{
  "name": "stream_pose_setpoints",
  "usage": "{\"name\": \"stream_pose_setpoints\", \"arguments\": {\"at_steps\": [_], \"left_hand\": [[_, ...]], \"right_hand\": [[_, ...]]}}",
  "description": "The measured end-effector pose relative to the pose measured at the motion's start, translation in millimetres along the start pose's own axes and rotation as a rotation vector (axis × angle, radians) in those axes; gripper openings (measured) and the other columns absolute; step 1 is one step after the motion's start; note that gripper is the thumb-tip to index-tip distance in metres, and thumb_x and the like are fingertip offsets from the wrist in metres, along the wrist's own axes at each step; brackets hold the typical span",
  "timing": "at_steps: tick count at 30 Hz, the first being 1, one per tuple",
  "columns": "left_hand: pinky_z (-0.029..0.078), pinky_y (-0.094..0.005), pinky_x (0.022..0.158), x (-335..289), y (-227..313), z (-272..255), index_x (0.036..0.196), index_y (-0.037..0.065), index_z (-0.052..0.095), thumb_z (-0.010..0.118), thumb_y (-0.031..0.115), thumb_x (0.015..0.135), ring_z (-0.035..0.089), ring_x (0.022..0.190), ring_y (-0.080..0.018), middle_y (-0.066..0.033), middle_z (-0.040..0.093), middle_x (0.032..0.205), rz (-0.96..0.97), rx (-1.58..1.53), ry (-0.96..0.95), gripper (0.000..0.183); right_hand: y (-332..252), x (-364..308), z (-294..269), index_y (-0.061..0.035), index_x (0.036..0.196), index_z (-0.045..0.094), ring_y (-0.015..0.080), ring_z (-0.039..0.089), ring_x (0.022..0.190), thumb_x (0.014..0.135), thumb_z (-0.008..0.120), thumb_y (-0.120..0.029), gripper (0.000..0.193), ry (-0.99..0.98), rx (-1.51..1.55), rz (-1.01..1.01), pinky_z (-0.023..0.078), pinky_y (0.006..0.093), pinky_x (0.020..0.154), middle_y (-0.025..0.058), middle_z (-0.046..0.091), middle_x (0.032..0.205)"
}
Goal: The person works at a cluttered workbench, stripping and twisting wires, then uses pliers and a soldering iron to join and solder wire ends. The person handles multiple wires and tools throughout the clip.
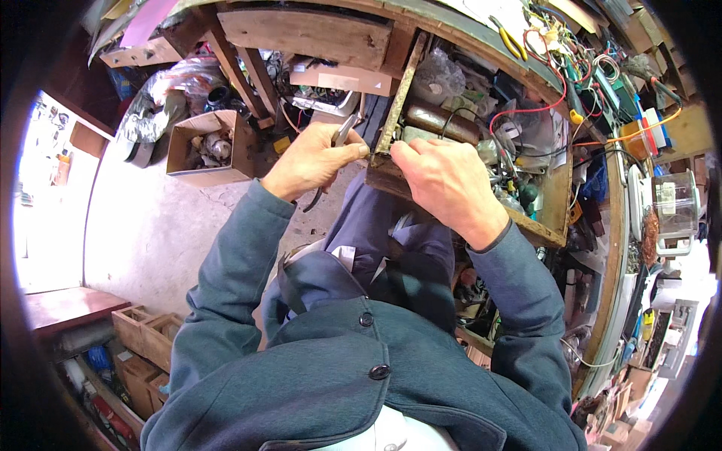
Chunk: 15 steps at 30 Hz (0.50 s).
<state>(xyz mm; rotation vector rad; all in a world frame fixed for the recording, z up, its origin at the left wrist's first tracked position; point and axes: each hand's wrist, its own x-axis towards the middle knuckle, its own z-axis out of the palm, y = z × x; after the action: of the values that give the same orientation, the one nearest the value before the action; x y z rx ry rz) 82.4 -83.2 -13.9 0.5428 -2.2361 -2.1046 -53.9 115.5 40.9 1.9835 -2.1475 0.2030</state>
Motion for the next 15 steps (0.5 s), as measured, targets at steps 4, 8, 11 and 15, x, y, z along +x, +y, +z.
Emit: {"name": "stream_pose_setpoints", "arguments": {"at_steps": [4, 8, 11, 15], "left_hand": [[0.037, -0.0235, 0.040, 2.0, -1.4, 0.8, 0.095, 0.003, 0.071, 0.073, 0.025, 0.098, 0.048, 0.043, -0.0055, 0.0056, 0.051, 0.059, 0.016, -0.002, -0.004, 0.022], [0.037, -0.0230, 0.040, -0.5, -2.7, 3.0, 0.095, 0.003, 0.071, 0.074, 0.024, 0.098, 0.048, 0.044, -0.0051, 0.0047, 0.054, 0.060, 0.047, -0.040, 0.023, 0.021], [0.036, -0.0230, 0.040, -0.9, -1.3, 3.7, 0.095, 0.003, 0.071, 0.074, 0.024, 0.097, 0.048, 0.044, -0.0048, 0.0042, 0.055, 0.062, 0.065, -0.030, 0.025, 0.021], [0.037, -0.0232, 0.040, -2.4, -0.2, 4.6, 0.095, 0.003, 0.071, 0.074, 0.023, 0.097, 0.048, 0.044, -0.0048, 0.0037, 0.056, 0.062, 0.079, -0.028, 0.031, 0.020]], "right_hand": [[-0.3, 0.4, 0.7, -0.0075, 0.100, 0.063, 0.0271, 0.071, 0.075, 0.088, 0.061, -0.012, 0.013, -0.020, -0.014, 0.009, 0.056, 0.0419, 0.062, 0.0078, 0.067, 0.080], [-0.4, 2.3, -1.0, -0.0068, 0.102, 0.062, 0.0272, 0.072, 0.076, 0.088, 0.061, -0.012, 0.015, -0.002, -0.006, -0.002, 0.056, 0.0417, 0.062, 0.0079, 0.068, 0.080], [0.8, 2.1, -0.8, -0.0059, 0.102, 0.062, 0.0282, 0.072, 0.075, 0.088, 0.061, -0.012, 0.015, -0.013, -0.005, 0.002, 0.057, 0.0421, 0.062, 0.0085, 0.068, 0.079], [5.1, 7.2, -2.2, -0.0054, 0.102, 0.061, 0.0310, 0.072, 0.074, 0.088, 0.061, -0.011, 0.015, -0.069, 0.011, 0.006, 0.057, 0.0437, 0.062, 0.0103, 0.069, 0.079]]}}
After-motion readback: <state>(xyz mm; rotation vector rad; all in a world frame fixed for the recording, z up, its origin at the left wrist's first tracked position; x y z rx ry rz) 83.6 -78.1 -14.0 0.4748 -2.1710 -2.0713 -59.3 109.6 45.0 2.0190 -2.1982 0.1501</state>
